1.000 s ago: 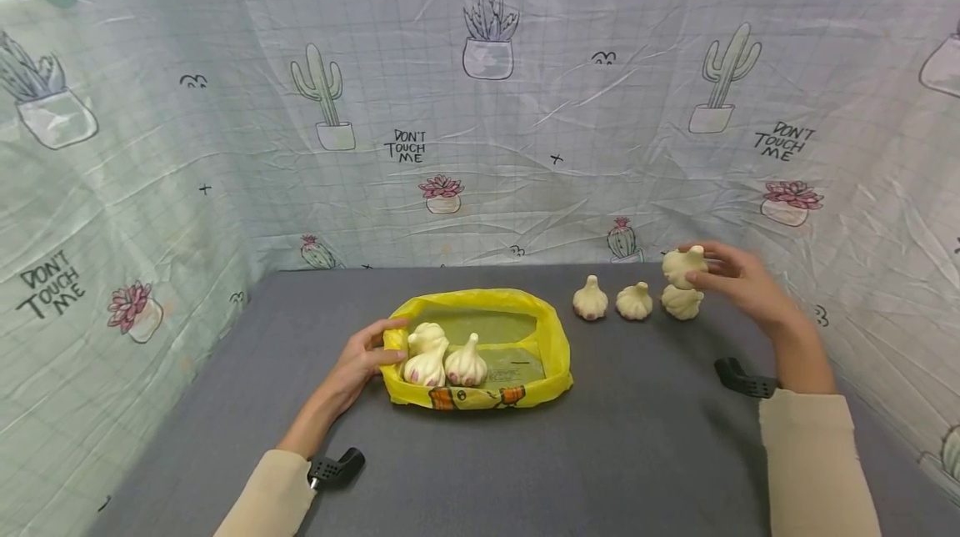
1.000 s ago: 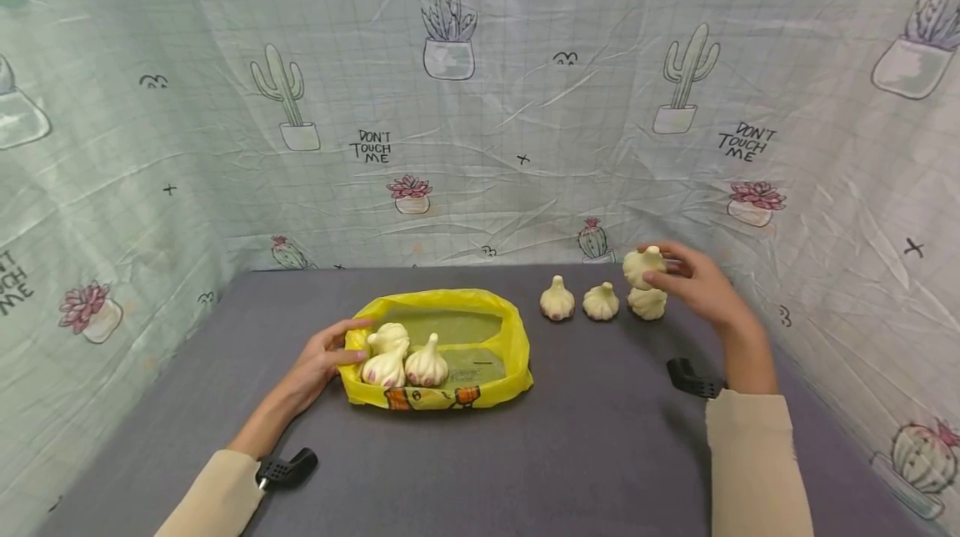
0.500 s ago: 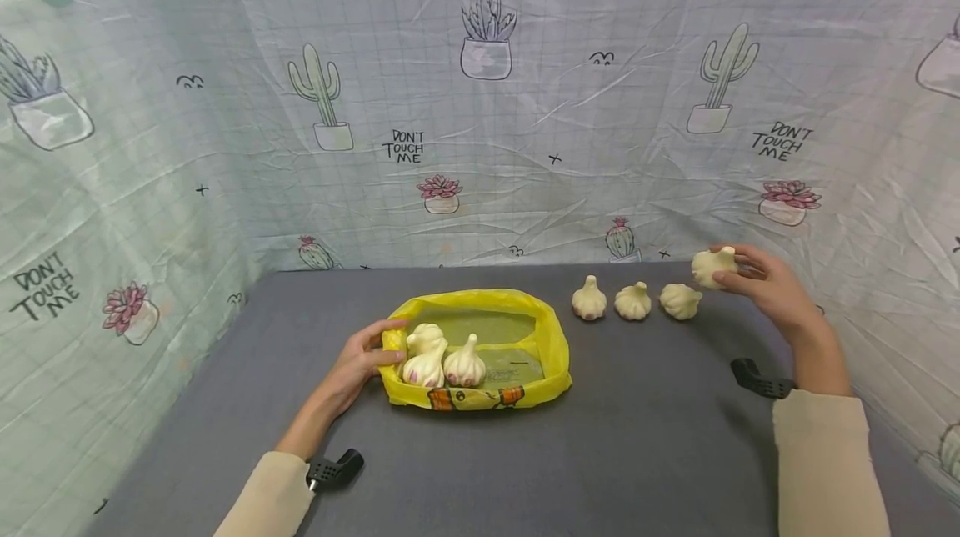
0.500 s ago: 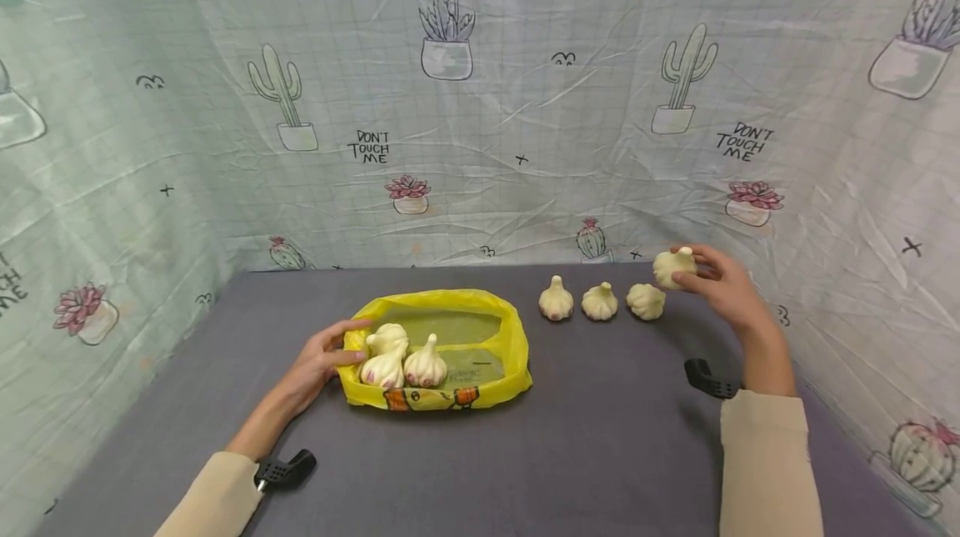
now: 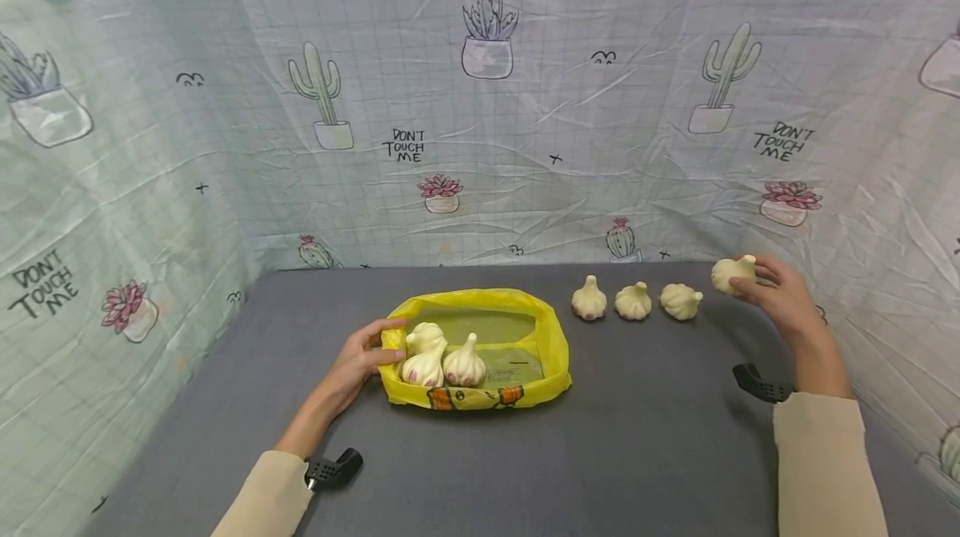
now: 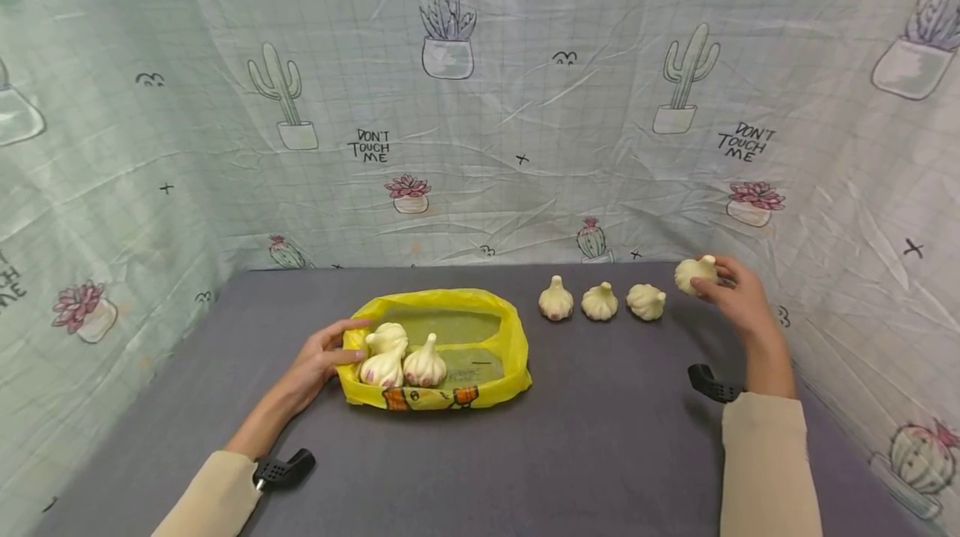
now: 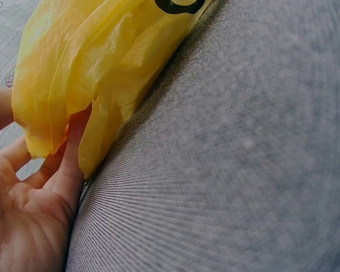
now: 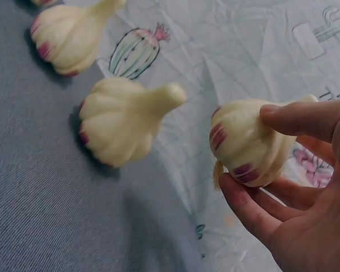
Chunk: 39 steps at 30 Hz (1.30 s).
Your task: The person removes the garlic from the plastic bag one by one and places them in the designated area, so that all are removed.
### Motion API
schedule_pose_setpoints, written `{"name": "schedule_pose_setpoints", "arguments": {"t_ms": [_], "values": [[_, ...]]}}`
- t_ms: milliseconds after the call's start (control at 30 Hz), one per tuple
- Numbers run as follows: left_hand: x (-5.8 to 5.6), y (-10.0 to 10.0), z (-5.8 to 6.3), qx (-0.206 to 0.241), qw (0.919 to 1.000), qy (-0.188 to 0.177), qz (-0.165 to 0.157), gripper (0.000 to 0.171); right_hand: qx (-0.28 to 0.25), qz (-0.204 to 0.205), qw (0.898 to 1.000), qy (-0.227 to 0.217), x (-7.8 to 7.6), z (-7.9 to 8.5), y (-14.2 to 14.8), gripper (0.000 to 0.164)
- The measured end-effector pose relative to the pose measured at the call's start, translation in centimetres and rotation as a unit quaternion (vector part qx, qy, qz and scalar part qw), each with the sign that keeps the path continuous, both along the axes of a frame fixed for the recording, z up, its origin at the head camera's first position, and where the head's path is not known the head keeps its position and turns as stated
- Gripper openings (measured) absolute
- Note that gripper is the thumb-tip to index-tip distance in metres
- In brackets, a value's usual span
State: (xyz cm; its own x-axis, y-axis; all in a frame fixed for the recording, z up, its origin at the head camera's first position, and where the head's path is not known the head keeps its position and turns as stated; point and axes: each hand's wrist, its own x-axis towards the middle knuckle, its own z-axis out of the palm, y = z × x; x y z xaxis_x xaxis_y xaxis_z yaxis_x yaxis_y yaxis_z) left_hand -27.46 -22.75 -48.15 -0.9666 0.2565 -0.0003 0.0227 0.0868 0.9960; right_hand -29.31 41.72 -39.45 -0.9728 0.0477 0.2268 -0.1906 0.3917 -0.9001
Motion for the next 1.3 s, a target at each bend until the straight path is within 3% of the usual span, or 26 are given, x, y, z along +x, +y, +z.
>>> {"name": "schedule_pose_setpoints", "arguments": {"t_ms": [167,333,533,833,1033,1300], "values": [[0.0,0.0,0.2,0.001,1.0,0.001,0.002,0.063,0.02,-0.022,0.999,-0.018,-0.3,-1.2,1.0,0.04],[0.0,0.0,0.1,0.004,1.0,-0.002,0.001,0.063,0.072,-0.041,0.996,-0.042,-0.7,-2.7,1.5,0.07],[0.0,0.1,0.1,0.004,1.0,0.0,0.001,0.063,0.054,-0.042,0.997,-0.04,-1.4,-4.5,2.0,0.069],[0.0,0.0,0.1,0.002,1.0,-0.002,0.001,0.062,0.078,-0.071,0.994,-0.036,-1.7,-6.0,2.0,0.068],[0.0,0.1,0.0,0.0,1.0,-0.003,-0.002,0.062,0.121,-0.109,0.986,-0.039,-2.0,-6.3,1.7,0.068],[0.0,0.0,0.2,-0.001,1.0,0.001,-0.001,0.061,0.133,-0.112,0.983,-0.061,-1.9,-6.1,1.6,0.073]]}}
